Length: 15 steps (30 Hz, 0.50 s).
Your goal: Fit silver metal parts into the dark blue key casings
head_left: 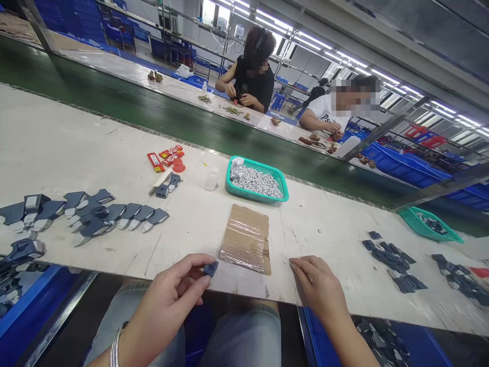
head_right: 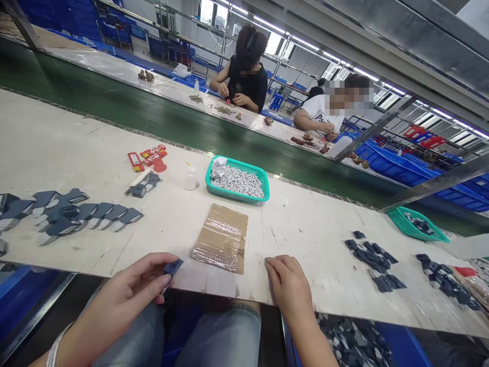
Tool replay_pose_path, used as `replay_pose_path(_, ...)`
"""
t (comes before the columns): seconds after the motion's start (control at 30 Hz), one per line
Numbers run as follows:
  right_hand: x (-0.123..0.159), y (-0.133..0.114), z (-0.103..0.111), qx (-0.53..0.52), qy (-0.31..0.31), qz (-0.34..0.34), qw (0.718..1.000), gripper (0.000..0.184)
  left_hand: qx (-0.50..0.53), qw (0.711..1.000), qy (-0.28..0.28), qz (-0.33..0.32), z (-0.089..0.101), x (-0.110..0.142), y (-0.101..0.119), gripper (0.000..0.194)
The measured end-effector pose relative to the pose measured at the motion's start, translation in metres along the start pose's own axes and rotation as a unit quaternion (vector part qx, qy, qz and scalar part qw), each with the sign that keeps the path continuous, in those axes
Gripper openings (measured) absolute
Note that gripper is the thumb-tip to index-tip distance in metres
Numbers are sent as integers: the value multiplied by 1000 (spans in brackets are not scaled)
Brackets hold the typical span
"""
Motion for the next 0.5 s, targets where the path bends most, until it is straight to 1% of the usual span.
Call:
replay_pose_path(0.23,11,-10,-3,35,25,33,999,16,-5,1000,-2,-6,0,1,1,26)
replay_pose_path(0.37,13,-16,0,48,24,48,997,17,2,1000,-3,-8,-1,4,2,24)
replay_pose_path(0.5,11,-15,1,60,27,60,996,18,37,999,-11,-7,-4,4,-1,24)
Point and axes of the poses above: each hand's wrist, its own x-axis away from the middle knuckle, its own z-axis out of the back of the hand, y = z × x, the point moved 3 cm from there along -x, towards the middle knuckle, and after that the axes turned 6 degrees about -y, right-handed, at the moved point
